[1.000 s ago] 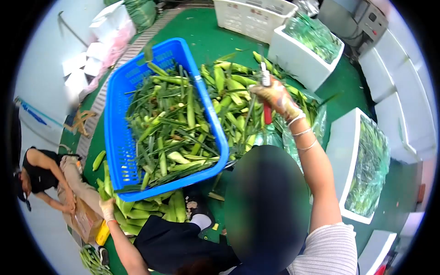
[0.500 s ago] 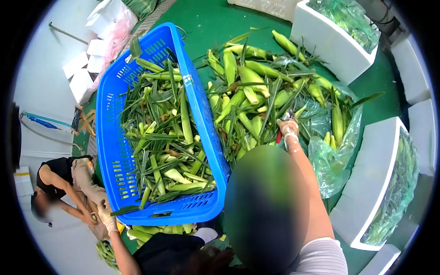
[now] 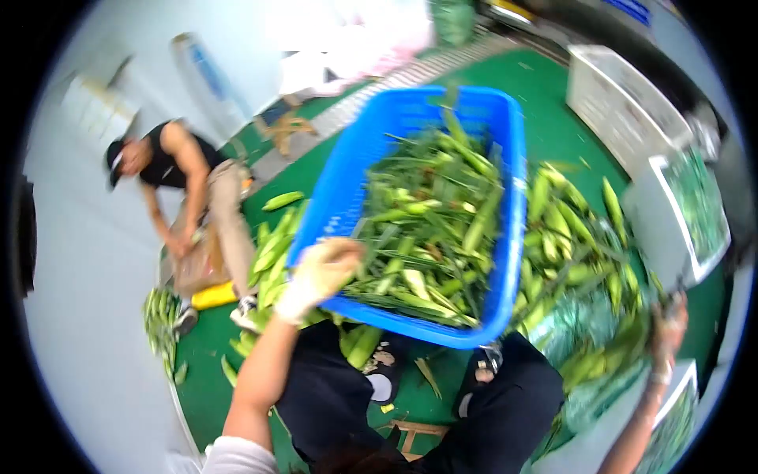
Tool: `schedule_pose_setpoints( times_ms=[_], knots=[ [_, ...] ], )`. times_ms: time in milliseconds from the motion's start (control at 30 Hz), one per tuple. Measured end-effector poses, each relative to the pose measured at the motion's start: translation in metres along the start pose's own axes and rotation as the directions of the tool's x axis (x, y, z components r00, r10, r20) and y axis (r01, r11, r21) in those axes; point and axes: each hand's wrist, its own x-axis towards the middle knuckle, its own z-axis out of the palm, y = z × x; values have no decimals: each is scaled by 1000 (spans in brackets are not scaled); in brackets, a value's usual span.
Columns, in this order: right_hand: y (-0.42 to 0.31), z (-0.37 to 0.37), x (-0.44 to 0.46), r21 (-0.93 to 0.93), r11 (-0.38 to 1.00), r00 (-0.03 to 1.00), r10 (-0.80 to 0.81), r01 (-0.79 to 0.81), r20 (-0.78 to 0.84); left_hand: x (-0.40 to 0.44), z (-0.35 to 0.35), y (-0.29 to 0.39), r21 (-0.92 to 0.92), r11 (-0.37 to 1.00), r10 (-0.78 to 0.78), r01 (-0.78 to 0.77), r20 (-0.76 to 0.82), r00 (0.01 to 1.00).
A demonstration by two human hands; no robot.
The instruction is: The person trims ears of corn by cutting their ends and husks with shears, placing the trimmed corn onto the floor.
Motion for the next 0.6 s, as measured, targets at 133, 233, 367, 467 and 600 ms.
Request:
schedule_pose_setpoints(
  times_ms=[133,233,367,467,600],
  knots=[
    [-94,-87,19,170,948,930,-303,270,210,0,17,81,-69,978,208,-196,313,927],
    [-165,-109,15,259,850,817,-518,459,253,-4,29,117,-182,889,451,-420,205,868],
    [-307,-91,-2,300,731,668,-682,613,297,-4,20,141,-190,736,652,-649,-55,756],
    [-406,-46,-13,362,631,558,-776,686,295,4,-7,131,-111,850,507,-515,-94,857],
    [-501,21,-26,671,389,435,-894,631,109,16,-38,73,-417,876,215,-243,-114,970]
  ],
)
